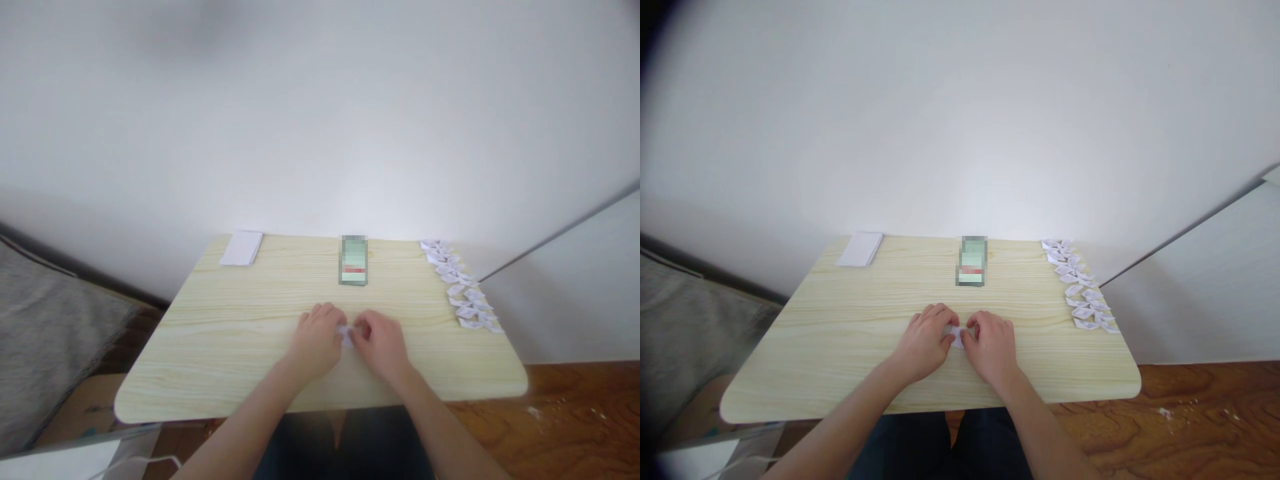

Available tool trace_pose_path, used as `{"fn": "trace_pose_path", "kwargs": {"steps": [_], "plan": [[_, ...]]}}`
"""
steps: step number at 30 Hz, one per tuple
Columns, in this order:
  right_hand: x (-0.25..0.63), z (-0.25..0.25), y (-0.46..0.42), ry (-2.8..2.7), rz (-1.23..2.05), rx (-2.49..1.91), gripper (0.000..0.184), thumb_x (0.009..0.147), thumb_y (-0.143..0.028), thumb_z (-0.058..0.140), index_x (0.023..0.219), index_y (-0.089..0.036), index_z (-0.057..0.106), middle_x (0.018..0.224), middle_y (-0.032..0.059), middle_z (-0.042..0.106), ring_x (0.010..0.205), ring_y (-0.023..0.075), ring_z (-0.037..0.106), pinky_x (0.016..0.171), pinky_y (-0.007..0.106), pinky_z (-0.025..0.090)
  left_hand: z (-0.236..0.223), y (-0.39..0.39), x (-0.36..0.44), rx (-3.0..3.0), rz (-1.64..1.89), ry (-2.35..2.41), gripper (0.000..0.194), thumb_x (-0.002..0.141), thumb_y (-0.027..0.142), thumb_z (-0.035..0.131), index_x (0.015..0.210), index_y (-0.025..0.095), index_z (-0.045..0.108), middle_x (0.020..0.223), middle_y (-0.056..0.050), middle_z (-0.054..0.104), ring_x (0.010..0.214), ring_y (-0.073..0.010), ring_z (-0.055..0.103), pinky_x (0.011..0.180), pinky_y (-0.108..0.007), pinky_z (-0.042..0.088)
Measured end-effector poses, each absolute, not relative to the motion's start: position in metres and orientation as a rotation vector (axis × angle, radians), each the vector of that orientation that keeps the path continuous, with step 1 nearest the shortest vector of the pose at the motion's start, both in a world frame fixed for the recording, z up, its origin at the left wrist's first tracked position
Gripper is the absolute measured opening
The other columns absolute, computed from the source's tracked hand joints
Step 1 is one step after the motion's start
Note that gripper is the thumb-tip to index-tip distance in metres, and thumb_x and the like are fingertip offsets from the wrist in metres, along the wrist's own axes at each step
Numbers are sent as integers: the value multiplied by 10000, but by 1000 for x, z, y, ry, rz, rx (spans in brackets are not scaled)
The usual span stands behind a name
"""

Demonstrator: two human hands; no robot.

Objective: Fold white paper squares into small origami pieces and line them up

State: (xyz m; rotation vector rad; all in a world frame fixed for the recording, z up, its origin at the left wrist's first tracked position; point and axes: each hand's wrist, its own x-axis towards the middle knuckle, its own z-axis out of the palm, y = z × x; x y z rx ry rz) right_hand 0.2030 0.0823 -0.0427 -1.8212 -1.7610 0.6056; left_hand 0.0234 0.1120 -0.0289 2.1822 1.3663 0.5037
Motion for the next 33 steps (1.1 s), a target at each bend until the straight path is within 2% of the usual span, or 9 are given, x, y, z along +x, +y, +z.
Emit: {"fn": "trace_pose_path", "kwargs": {"steps": [3,6,8,10,16,21,24,29,33], "plan": [[202,-45,81,-1744,602,-1787,69,867,-286,717,874,-217,712,845,31,702,833,213,629,795,345,395,-30,116,26,2098,526,1365,185,806,78,596,905,225,648,982,-76,687,1020,-271,605,884,-414,418],[204,-44,81,-1721,644,-1733,107,892,-313,700,866,-211,720,905,51,721,876,218,642,825,352,429,-33,123,25,1966,570,1334,142,792,89,600,847,217,624,832,-39,662,856,-224,606,807,-369,441],[206,-43,82,-1699,697,-1688,128,905,-329,689,871,-209,719,911,49,732,854,208,651,815,344,462,-36,128,24,1850,623,1301,65,823,152,602,834,216,600,781,-13,646,757,-187,594,719,-321,453],[208,-41,83,-1679,766,-1625,131,928,-333,667,963,-219,720,958,36,754,881,193,679,840,329,502,-39,132,24,1738,690,1254,45,834,226,627,849,211,587,778,-6,653,726,-169,606,666,-288,463],[208,-38,88,-1651,778,-1527,170,985,-355,588,1023,-212,673,953,36,765,868,179,717,792,294,555,-45,129,31,1645,861,1194,173,865,339,657,839,201,556,818,-14,674,765,-165,647,717,-290,521],[211,-35,92,-1765,573,-1498,129,978,-265,571,1004,-218,689,955,54,736,918,202,675,879,342,507,-40,124,30,1855,975,1286,128,873,248,664,997,221,674,983,-38,671,941,-197,616,888,-354,503],[213,-39,90,-1864,456,-1486,147,970,-204,561,970,-221,707,1035,81,725,1060,243,627,954,390,452,-42,123,26,2036,959,1268,131,917,202,609,947,228,734,1016,-55,691,1046,-222,600,989,-393,461],[209,-61,75,-1998,356,-1492,141,960,-186,606,931,-236,734,1036,68,738,1051,261,589,936,426,413,-55,113,16,2264,831,1286,254,910,108,543,903,234,763,1027,-62,740,1066,-273,585,961,-458,415],[204,-72,64,-2030,287,-1506,124,955,-203,632,974,-243,748,1033,60,734,1047,266,576,923,438,409,-57,97,9,2351,782,1309,352,852,59,560,1060,259,761,1117,-43,747,1102,-277,594,964,-468,410]]}}
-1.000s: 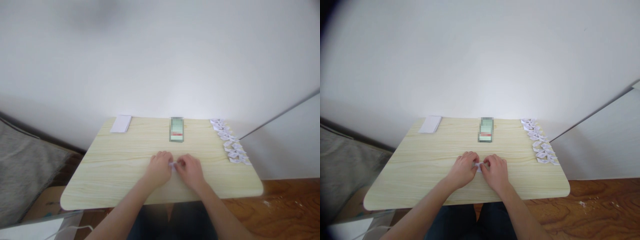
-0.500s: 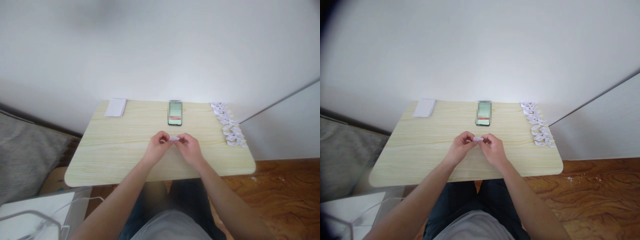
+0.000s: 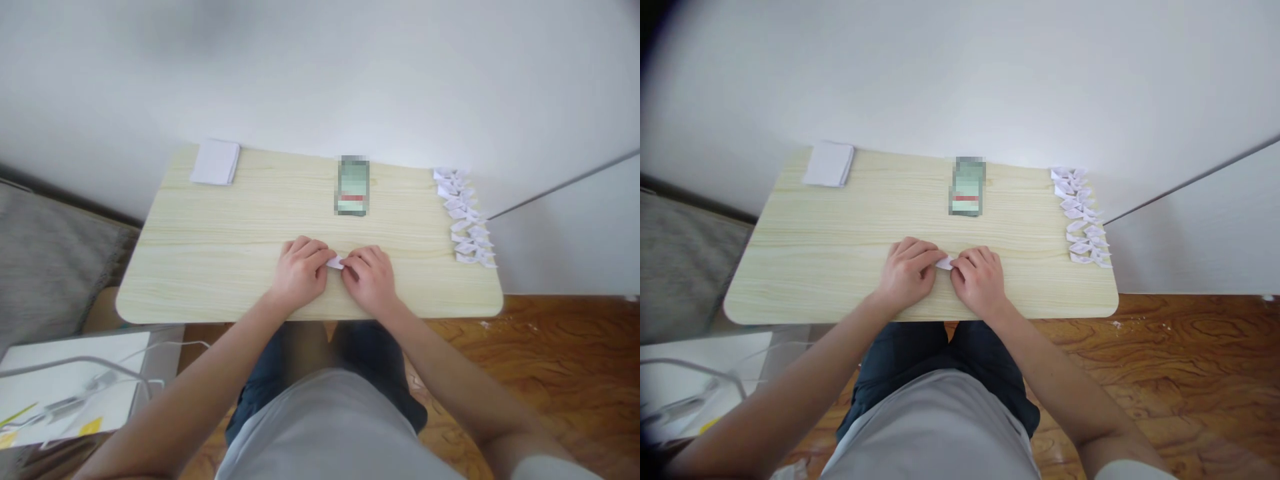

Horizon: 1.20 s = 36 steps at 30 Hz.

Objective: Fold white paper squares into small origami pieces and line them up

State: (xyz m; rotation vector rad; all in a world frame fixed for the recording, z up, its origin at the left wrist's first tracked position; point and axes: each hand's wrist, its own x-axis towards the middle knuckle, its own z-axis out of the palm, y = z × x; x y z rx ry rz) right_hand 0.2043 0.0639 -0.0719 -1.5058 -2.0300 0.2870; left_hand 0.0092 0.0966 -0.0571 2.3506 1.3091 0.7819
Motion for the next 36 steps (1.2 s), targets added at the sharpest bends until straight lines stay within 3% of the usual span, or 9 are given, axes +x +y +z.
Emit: {"fn": "trace_pose_path", "kwargs": {"steps": [3,6,9,15,23,36], "plan": [[201,-72,61,-2034,244,-1520,116,960,-203,631,957,-236,742,1033,61,732,1042,269,572,913,444,409,-56,88,6,2372,771,1345,351,831,86,613,1107,255,748,1140,-49,737,1103,-278,600,946,-458,424],[199,-70,61,-2039,222,-1527,114,972,-227,629,932,-231,736,1032,61,731,1041,269,573,906,446,409,-58,85,3,2372,773,1386,162,913,201,635,990,256,767,1063,-45,745,1056,-270,604,925,-453,428],[200,-67,59,-2057,235,-1513,114,984,-275,639,959,-240,745,1039,57,728,1051,260,582,923,439,416,-61,87,1,2356,786,1433,162,965,263,618,927,254,775,1026,-42,751,1045,-264,601,938,-456,421],[202,-63,59,-1986,324,-1545,127,990,-332,664,961,-254,759,1042,49,723,1055,248,592,942,429,428,-58,90,2,2246,730,1533,97,929,283,687,883,251,767,1001,-25,740,1049,-253,597,936,-437,422],[201,-59,69,-1969,386,-1689,144,983,-330,665,908,-234,743,939,51,694,980,252,594,864,405,427,-54,92,2,2230,673,1566,180,960,346,649,863,243,760,1031,-36,738,1054,-264,592,920,-443,421],[182,-60,58,-2001,117,-1873,168,1014,-334,599,909,-224,672,946,69,670,986,264,560,832,401,339,-55,88,13,2275,635,1611,162,995,313,566,921,226,681,1048,-72,696,1065,-290,582,909,-461,408]]}}
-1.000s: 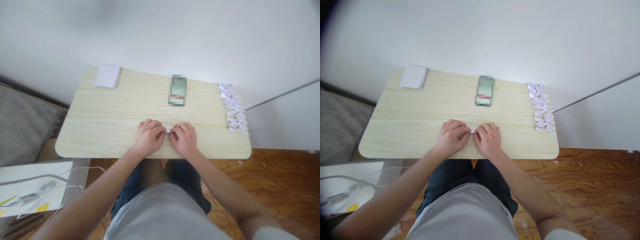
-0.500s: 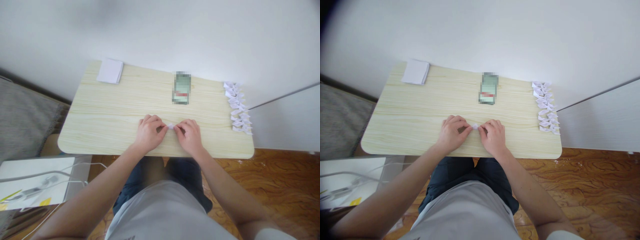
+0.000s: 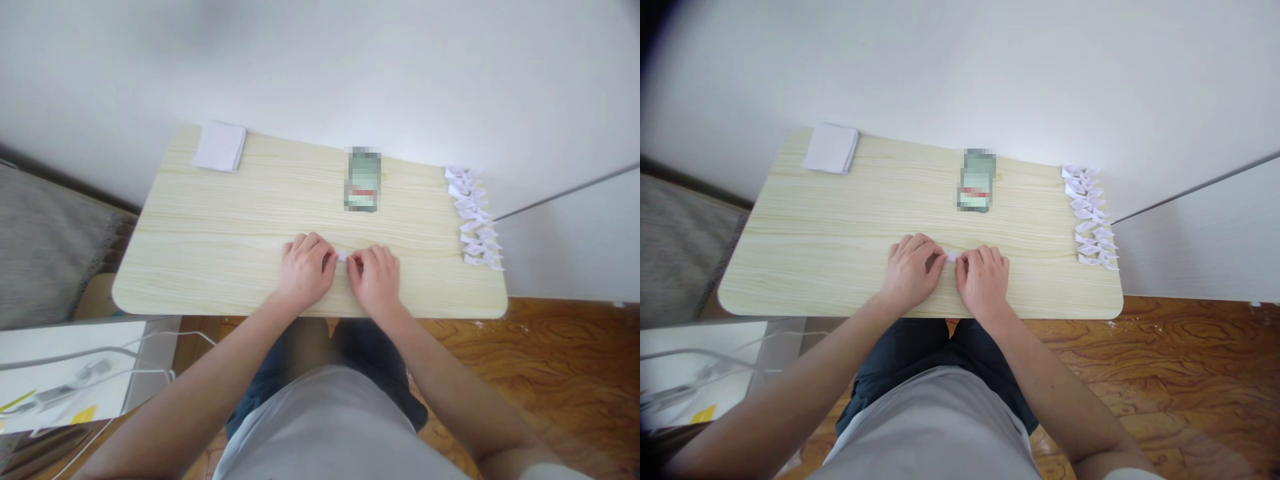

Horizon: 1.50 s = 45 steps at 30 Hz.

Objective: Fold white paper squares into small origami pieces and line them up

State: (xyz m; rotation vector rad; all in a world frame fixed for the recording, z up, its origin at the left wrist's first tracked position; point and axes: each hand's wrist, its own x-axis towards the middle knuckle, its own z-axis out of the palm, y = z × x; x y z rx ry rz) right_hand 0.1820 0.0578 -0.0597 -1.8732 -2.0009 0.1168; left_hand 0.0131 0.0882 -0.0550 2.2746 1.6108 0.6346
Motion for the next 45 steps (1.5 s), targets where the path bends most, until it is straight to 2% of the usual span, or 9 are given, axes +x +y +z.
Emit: {"fn": "trace_pose_path", "kwargs": {"steps": [17,22,26,36,40,45], "plan": [[182,-59,59,-2002,111,-1852,174,1012,-334,594,879,-231,636,927,89,681,966,292,558,798,427,334,-56,85,14,2249,645,1650,98,970,276,586,914,229,651,1080,-96,687,1073,-314,576,901,-475,401],[184,-62,57,-1997,136,-1832,162,1032,-347,572,935,-235,639,945,76,689,961,280,553,814,420,324,-54,86,14,2231,643,1647,71,970,265,583,948,245,648,1079,-70,697,1072,-305,569,883,-468,400],[186,-63,56,-2011,168,-1812,136,1040,-332,566,1014,-255,675,980,66,691,997,278,546,832,418,317,-54,87,12,2232,637,1620,116,984,266,564,959,264,677,1087,-61,704,1087,-301,567,899,-466,399],[195,-63,54,-2008,235,-1762,186,1053,-325,549,1051,-283,730,987,65,695,1017,268,555,866,414,341,-58,89,5,2244,651,1578,189,1014,267,515,988,259,702,1080,-67,704,1060,-282,581,929,-456,430],[188,-60,54,-1982,251,-1758,176,1044,-293,554,1071,-264,726,1012,76,705,1033,273,566,864,418,357,-58,91,2,2243,657,1584,154,994,261,548,978,247,701,1069,-69,704,1062,-276,588,938,-446,446],[173,-56,59,-1960,295,-1755,239,952,-389,696,1149,-254,708,1072,86,703,1060,293,576,871,428,391,-57,96,-2,2215,650,1654,78,932,294,656,994,260,689,1087,-70,698,1094,-310,581,940,-481,437]]}}
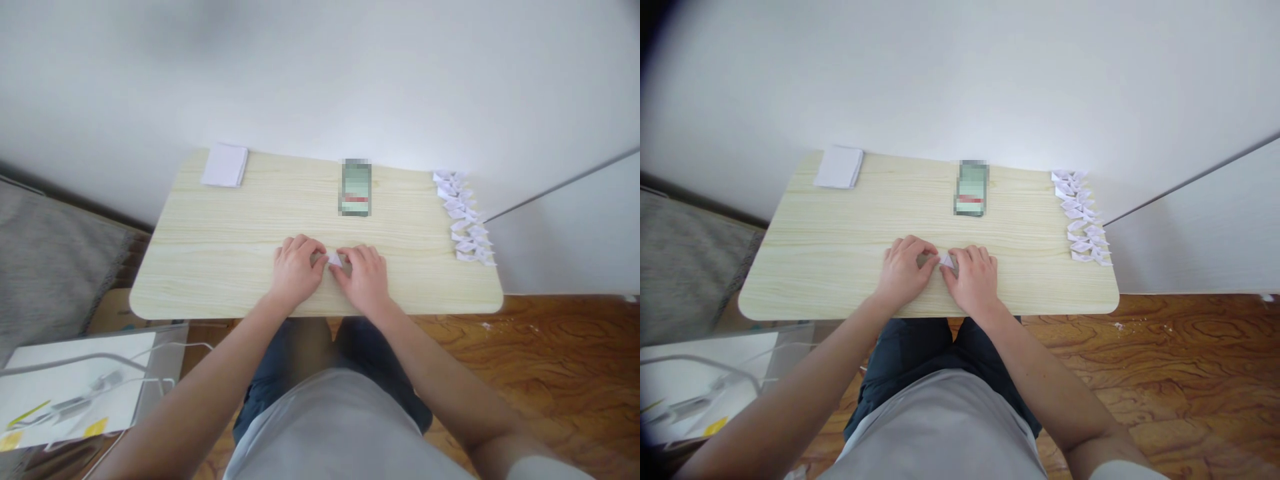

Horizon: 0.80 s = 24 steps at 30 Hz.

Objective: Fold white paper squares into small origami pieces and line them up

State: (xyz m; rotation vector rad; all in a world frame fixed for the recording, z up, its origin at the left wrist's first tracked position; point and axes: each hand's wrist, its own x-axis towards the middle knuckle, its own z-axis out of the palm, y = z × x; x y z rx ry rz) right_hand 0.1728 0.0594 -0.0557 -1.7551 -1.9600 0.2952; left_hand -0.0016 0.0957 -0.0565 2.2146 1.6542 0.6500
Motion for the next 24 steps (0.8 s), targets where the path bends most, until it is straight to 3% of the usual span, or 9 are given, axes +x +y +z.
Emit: {"fn": "trace_pose_path", "kwargs": {"steps": [5,12,15,19,22,24], "plan": [[170,-52,71,-1952,390,-1765,147,910,-336,739,1038,-266,720,1037,73,710,1043,294,597,854,434,410,-55,104,-11,2195,631,1709,157,869,382,752,978,284,695,1117,-66,683,1118,-328,573,938,-495,425],[172,-48,83,-1937,489,-1711,116,858,-277,776,955,-274,712,998,46,729,1003,273,620,857,426,430,-52,115,-25,2184,689,1808,437,760,505,849,1123,312,700,1269,-85,641,1235,-367,518,1033,-525,372],[171,-48,86,-1902,547,-1664,94,852,-222,757,904,-258,688,953,31,739,972,251,635,869,412,443,-51,111,-24,2162,772,1738,326,806,456,818,1076,297,727,1250,-86,665,1245,-353,522,1083,-521,344],[173,-50,90,-1812,681,-1591,54,873,-206,705,869,-253,678,833,-7,736,790,190,641,782,347,475,-50,103,-16,2128,823,1628,148,916,383,695,1011,289,759,1179,-62,724,1200,-312,562,1085,-503,348],[176,-52,90,-1704,771,-1560,39,871,-211,674,862,-247,687,819,-5,731,730,177,630,742,332,489,-49,101,-10,2095,822,1564,125,931,338,656,890,275,756,1070,-41,758,1141,-293,592,1067,-494,364],[177,-54,90,-1620,826,-1537,40,861,-215,664,851,-245,689,818,-2,726,728,177,631,734,330,496,-48,101,-9,2048,838,1542,113,919,288,645,909,274,757,1073,-39,759,1150,-295,589,1076,-503,360]]}}
